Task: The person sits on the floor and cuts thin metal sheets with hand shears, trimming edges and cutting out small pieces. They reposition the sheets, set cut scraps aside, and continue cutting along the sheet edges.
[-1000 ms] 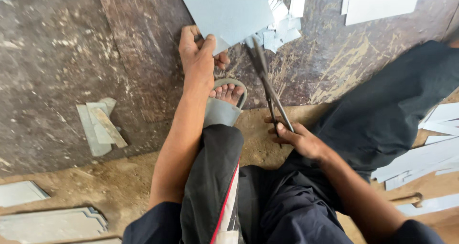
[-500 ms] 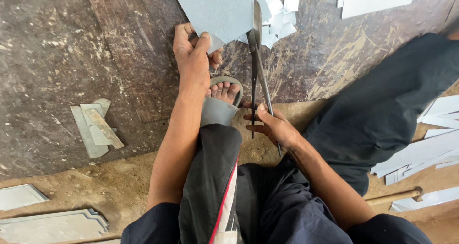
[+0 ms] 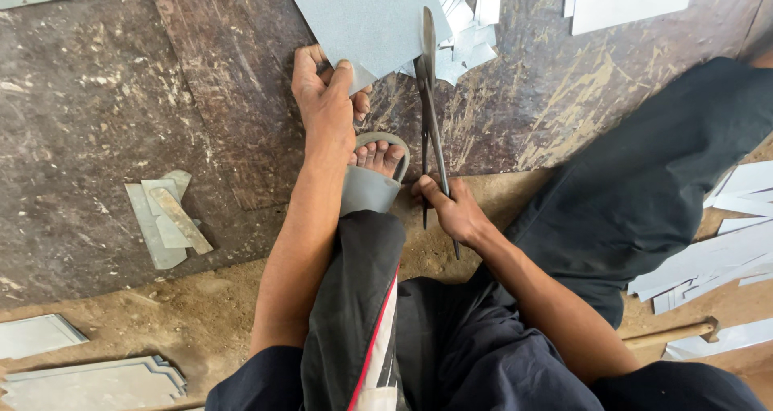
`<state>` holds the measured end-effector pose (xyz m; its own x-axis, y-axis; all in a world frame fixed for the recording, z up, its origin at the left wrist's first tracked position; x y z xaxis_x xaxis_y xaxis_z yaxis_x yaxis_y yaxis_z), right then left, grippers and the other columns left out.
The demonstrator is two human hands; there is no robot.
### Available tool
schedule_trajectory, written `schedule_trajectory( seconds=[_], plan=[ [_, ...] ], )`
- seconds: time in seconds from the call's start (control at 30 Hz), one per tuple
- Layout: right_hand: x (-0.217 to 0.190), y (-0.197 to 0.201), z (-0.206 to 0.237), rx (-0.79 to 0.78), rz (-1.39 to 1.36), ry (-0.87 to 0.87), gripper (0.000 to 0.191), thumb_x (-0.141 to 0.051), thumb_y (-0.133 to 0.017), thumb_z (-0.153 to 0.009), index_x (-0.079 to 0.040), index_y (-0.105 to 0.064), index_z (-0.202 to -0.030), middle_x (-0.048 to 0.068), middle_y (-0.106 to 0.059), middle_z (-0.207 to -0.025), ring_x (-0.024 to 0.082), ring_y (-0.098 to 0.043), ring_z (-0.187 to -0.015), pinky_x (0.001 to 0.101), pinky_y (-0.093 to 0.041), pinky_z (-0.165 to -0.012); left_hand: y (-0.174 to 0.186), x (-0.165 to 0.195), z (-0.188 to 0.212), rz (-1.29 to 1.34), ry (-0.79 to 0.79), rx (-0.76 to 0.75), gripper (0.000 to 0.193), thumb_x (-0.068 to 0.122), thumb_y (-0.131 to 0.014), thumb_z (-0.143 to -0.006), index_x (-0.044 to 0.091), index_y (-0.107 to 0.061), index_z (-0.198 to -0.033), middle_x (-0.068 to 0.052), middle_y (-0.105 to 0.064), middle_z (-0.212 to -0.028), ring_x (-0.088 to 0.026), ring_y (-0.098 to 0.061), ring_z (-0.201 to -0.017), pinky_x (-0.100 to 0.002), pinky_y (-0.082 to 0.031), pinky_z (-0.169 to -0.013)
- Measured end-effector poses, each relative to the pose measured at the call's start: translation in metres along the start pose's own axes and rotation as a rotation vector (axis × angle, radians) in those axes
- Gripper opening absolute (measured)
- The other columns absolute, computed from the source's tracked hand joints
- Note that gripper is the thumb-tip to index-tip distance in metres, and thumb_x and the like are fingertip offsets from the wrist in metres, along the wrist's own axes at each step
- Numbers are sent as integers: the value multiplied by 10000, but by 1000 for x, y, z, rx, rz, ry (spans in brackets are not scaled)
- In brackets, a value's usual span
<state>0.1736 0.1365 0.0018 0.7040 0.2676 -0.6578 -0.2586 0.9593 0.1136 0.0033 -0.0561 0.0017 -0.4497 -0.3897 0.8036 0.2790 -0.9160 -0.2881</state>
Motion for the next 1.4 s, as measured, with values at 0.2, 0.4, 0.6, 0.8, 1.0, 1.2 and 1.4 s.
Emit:
schedule_trajectory(
  seconds=[0.2,0.4,0.6,0.8,1.0,1.2,1.4],
  plan=[
    [1,-3,-7,176,223,-44,469,-308,-497,-1029,10,-718,-764,135,-680,-636,215,-659,-593,402,-536,-635,-1,1,-3,-48,-9,20,119,5,-548,-993,56,-455,-1047,-130,-648,-703,-121,-516,-449,-262,-378,-380],
    [-5,3,-1,118,240,-28,541,-440,-553,-1032,18,-690,-779,133,-697,-664,205,-685,-654,372,-532,-640,-2,2,1,-67,43,45,113,7,-530,-997,62,-454,-1060,-112,-638,-716,-107,-509,-469,-249,-366,-387],
    [-21,3,3,4,-312,-260,516,-515,-494,-1024,-39,-690,-991,98,-693,-897,192,-652,-766,370,-555,-708,1,0,-4,58,7,-6,140,-8,-542,-994,46,-442,-1075,-120,-650,-796,-130,-576,-560,-277,-363,-410],
    [-33,9,-7,112,82,-320,591,-518,-453,-1044,0,-737,-1029,124,-736,-917,246,-668,-788,384,-536,-761,5,3,-10,91,-72,-40,152,-22,-558,-994,28,-459,-1098,-115,-642,-825,-151,-588,-574,-287,-370,-403],
    [-30,10,-26,103,257,96,404,-307,-503,-988,7,-748,-921,167,-744,-816,260,-725,-797,385,-544,-791,5,-3,-14,62,-45,-17,132,-7,-560,-998,19,-489,-1105,-148,-654,-764,-125,-512,-499,-271,-361,-396],
    [-15,9,-31,211,303,-8,432,-296,-517,-996,15,-746,-803,213,-687,-686,324,-703,-664,422,-551,-726,3,-1,-11,33,-32,22,148,14,-561,-974,25,-477,-1096,-139,-651,-751,-119,-516,-496,-263,-358,-392],
    [-15,8,-40,210,246,58,427,-293,-522,-979,19,-728,-772,178,-692,-671,303,-711,-679,426,-547,-736,-21,9,7,109,0,51,297,70,-499,-1001,61,-359,-1263,-165,-628,-1010,-199,-711,-707,-343,-663,-584]
  ],
)
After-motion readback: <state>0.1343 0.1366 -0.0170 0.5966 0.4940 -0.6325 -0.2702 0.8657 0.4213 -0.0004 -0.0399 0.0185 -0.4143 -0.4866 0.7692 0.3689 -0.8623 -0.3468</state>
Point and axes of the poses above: each hand's wrist, its own z-axis away from the middle knuckle, its own y-axis out of the back of the hand, x = y × z, the point moved 4 cm from there along -z, towards the middle knuckle
